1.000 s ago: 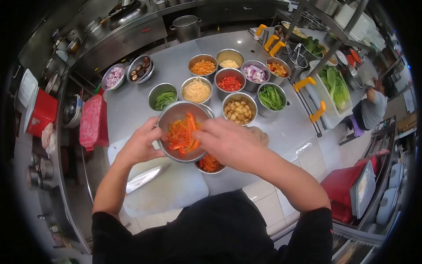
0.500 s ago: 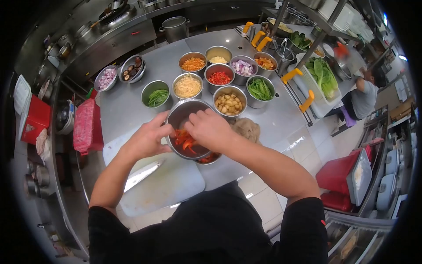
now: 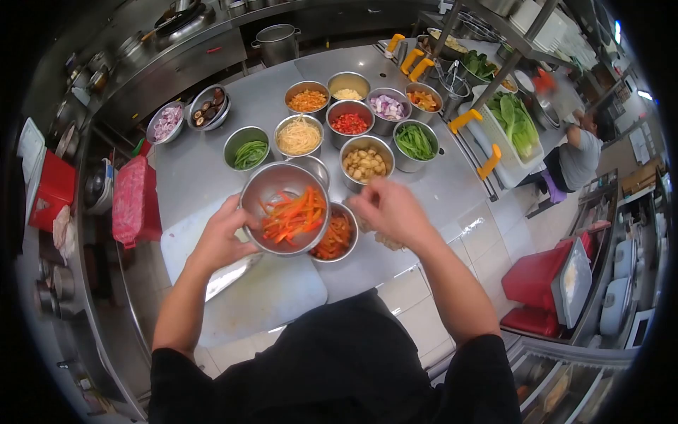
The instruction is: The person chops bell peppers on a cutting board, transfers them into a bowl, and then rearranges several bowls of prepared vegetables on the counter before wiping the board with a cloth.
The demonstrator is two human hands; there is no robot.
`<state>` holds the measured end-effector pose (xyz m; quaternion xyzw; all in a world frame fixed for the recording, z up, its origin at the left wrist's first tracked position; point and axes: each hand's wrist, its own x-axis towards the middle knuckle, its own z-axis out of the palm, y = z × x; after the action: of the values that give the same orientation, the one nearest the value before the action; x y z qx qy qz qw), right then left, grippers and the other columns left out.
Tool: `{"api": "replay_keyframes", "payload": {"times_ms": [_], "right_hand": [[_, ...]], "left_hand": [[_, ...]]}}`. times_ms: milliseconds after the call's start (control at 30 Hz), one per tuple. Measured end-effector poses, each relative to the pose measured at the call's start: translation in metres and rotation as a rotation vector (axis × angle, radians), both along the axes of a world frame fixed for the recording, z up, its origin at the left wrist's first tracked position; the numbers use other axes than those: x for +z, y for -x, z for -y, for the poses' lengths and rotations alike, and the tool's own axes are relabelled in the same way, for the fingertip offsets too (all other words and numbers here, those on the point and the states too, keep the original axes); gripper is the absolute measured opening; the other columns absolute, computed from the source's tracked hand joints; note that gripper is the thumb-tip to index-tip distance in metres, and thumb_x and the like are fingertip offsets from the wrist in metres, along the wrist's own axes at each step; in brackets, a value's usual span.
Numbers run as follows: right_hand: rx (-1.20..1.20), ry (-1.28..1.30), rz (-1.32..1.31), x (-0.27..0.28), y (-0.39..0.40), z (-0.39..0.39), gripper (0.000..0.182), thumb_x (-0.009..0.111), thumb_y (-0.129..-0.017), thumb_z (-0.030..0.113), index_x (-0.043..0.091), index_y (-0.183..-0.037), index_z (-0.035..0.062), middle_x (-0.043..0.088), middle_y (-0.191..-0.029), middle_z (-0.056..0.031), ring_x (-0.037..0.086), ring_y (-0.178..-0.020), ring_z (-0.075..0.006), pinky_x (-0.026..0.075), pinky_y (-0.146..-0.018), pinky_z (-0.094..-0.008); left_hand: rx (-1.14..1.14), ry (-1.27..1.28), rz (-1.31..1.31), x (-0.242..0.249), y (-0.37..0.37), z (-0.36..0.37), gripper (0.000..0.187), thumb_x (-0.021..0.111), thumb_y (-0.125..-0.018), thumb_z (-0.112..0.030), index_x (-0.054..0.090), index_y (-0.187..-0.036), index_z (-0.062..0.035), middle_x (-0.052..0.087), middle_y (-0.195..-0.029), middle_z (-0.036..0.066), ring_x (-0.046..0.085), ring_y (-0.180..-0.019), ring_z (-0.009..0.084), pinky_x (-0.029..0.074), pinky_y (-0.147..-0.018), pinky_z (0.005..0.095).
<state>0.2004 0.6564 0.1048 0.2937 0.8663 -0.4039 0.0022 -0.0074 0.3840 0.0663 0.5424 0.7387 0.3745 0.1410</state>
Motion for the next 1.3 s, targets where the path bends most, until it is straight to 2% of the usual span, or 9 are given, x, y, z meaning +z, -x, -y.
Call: {"api": "replay_keyframes", "payload": {"times_ms": [100,167,467,633,867,967,1133,1200,1300], "right_hand": [[-0.022,-0.008,0.121,-0.065,-0.026,0.01,0.036,0.078,-0.09,0.035,0.067,-0.095,0.0013,0.071,-0.084,-0.0142,0.069,-0.078,-0.02,0.056,-0.07,-0.0362],[-0.034,0.03,0.072,-0.096,-0.025,0.02,0.037,0.071,-0.089,0.036,0.071,-0.092,-0.0005,0.073,-0.085,-0.0175,0.071,-0.081,-0.0298,0.055,-0.075,-0.0413],[-0.213,0.502,-0.047,-0.085,-0.049,-0.008,0.017,0.061,-0.094,0.013,0.064,-0.085,-0.0003,0.067,-0.073,-0.0076,0.067,-0.063,-0.0158,0.055,-0.06,-0.0324],[-0.356,0.363,-0.128,-0.025,-0.107,-0.085,0.017,0.062,-0.094,0.013,0.067,-0.096,-0.0031,0.067,-0.074,-0.009,0.066,-0.065,-0.0147,0.055,-0.06,-0.0297],[-0.638,0.372,-0.326,-0.077,-0.174,-0.238,0.016,0.058,-0.102,0.015,0.065,-0.102,0.0009,0.067,-0.076,-0.0054,0.062,-0.061,-0.0118,0.05,-0.055,-0.0269],[-0.709,0.402,-0.353,-0.118,-0.168,-0.282,0.021,0.056,-0.106,0.023,0.063,-0.103,0.0032,0.067,-0.076,-0.0041,0.061,-0.06,-0.0122,0.051,-0.055,-0.0271],[-0.711,0.49,-0.492,-0.139,-0.141,-0.3,0.026,0.054,-0.107,0.023,0.062,-0.11,-0.0018,0.069,-0.088,-0.0068,0.067,-0.07,-0.0149,0.055,-0.064,-0.0272],[-0.709,0.548,-0.462,-0.132,-0.143,-0.293,0.028,0.06,-0.104,0.025,0.064,-0.11,-0.0022,0.069,-0.092,-0.0082,0.068,-0.077,-0.0145,0.055,-0.069,-0.0276],[-0.369,0.31,-0.254,-0.15,-0.167,-0.266,0.026,0.065,-0.101,0.025,0.067,-0.108,-0.0009,0.069,-0.101,-0.0102,0.068,-0.079,-0.0146,0.055,-0.07,-0.0301]], "left_hand": [[0.051,-0.094,-0.032,-0.004,-0.008,0.005,0.046,0.094,-0.062,-0.011,0.063,-0.096,-0.0093,0.059,-0.133,0.016,0.066,-0.112,0.0348,0.058,-0.089,0.041],[0.071,-0.11,-0.003,-0.008,-0.016,0.001,0.046,0.095,-0.062,-0.013,0.064,-0.095,-0.0093,0.059,-0.133,0.016,0.066,-0.112,0.035,0.058,-0.09,0.0409],[-0.151,0.032,0.023,-0.004,-0.057,-0.046,0.055,0.091,-0.062,-0.011,0.068,-0.112,-0.0117,0.059,-0.133,0.018,0.067,-0.109,0.0327,0.058,-0.091,0.0406],[-0.212,-0.074,-0.038,0.034,-0.097,-0.149,0.047,0.086,-0.069,-0.014,0.067,-0.112,-0.0104,0.055,-0.131,0.02,0.065,-0.109,0.0366,0.056,-0.09,0.0431],[-0.177,0.104,-0.286,-0.001,-0.164,-0.351,0.039,0.072,-0.084,-0.023,0.071,-0.122,-0.0156,0.046,-0.15,0.025,0.046,-0.138,0.0441,0.037,-0.114,0.053],[-0.092,0.054,-0.456,-0.039,-0.169,-0.41,0.04,0.074,-0.084,-0.024,0.07,-0.123,-0.0151,0.049,-0.147,0.022,0.045,-0.137,0.0432,0.038,-0.11,0.0567],[-0.051,-0.032,-0.464,-0.015,-0.147,-0.402,0.038,0.068,-0.09,-0.018,0.065,-0.128,-0.0147,0.058,-0.13,0.018,0.054,-0.128,0.0371,0.045,-0.102,0.0553],[-0.033,0.096,-0.231,0.023,-0.129,-0.349,0.038,0.068,-0.092,-0.019,0.062,-0.129,-0.012,0.062,-0.116,0.018,0.062,-0.114,0.0365,0.051,-0.092,0.0514],[0.269,0.446,-0.245,0.032,-0.122,-0.259,0.038,0.067,-0.095,-0.024,0.06,-0.129,-0.0111,0.067,-0.1,0.021,0.067,-0.097,0.0413,0.054,-0.083,0.051]]}}
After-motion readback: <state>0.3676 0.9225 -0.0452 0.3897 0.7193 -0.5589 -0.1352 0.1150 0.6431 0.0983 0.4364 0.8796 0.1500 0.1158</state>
